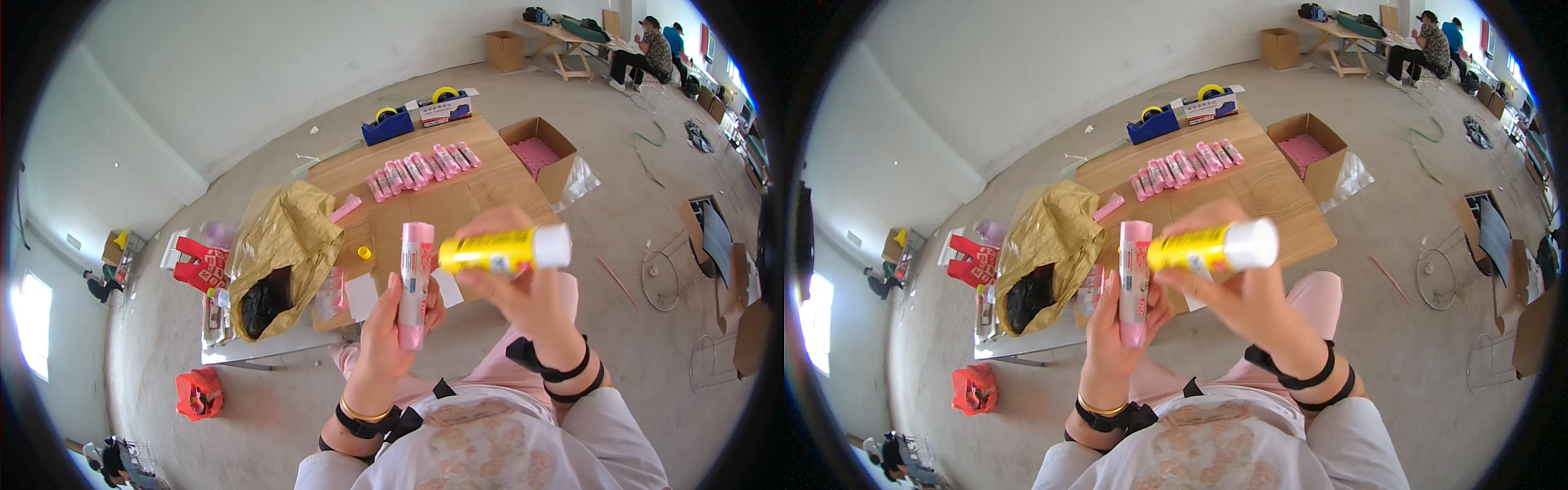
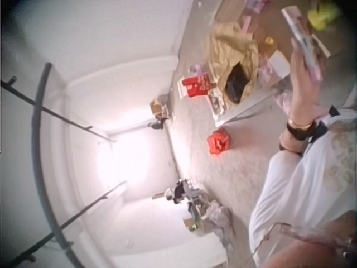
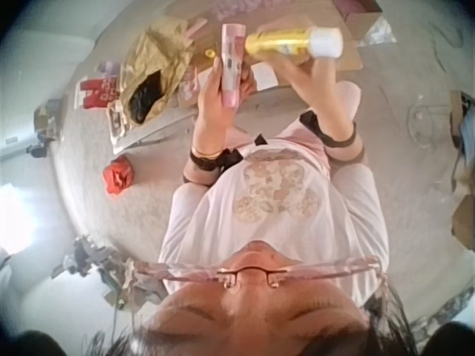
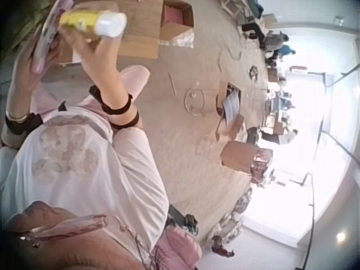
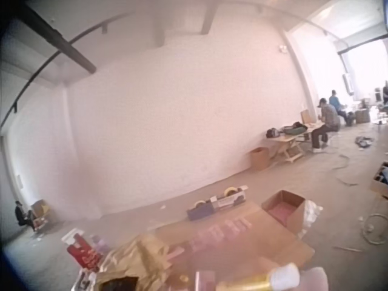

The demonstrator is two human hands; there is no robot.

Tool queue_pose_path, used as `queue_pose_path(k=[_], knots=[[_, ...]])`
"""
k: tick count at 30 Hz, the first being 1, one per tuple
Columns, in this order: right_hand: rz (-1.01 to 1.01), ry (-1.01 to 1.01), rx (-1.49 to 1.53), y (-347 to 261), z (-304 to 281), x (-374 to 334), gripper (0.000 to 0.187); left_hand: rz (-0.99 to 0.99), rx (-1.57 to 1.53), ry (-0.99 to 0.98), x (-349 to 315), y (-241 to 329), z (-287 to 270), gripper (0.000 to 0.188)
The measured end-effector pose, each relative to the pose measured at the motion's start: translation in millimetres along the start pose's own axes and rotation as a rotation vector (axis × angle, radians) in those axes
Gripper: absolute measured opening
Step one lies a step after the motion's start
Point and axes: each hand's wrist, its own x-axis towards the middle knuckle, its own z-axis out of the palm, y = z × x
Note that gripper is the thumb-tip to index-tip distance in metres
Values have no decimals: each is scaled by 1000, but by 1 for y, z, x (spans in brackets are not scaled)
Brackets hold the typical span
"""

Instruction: Applying adhesive labels or wrap around small cylindrical pink plastic containers.

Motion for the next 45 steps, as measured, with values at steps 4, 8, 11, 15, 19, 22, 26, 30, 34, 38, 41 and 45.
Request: queue_pose_path(k=[4, 8, 11, 15, 19, 22, 26, 30, 34, 38, 41, 45], knots=[[-56, -92, -107, 2, 17, -16, 31, 109, 12, 314, 8, 1, 37, 61], [-67, -60, -127, 10, 29, -30, 33, 141, 42, 177, 8, -2, 16, 60], [-38, -40, -99, 16, 32, -35, 33, 205, 63, 163, 11, -6, 8, 63], [-27, -75, -78, 21, 29, -37, 31, 181, 69, 154, 15, -9, 3, 60], [34, -157, -73, 25, 23, -39, 29, 158, 78, 208, 21, -11, 2, 61], [355, -118, 428, 37, 13, -44, 24, 144, 6, 162, 25, -10, 0, 68], [623, 13, 662, 60, 2, -44, 24, 82, -91, 143, 33, -14, -10, 68], [716, 120, 643, 72, -3, -39, 37, 2, -219, 115, 42, -16, -16, 63], [574, 89, 498, 81, -3, -33, 29, -38, -271, 89, 51, -21, -29, 64], [-37, -146, -205, 84, 3, -12, 27, -78, -255, 295, 62, -23, -23, 62], [-7, -233, -274, 101, 4, -5, 33, -171, -203, 490, 70, -27, -26, 60], [52, -69, -250, 134, 2, 23, 34, -164, -208, 266, 64, -44, -77, 54]])
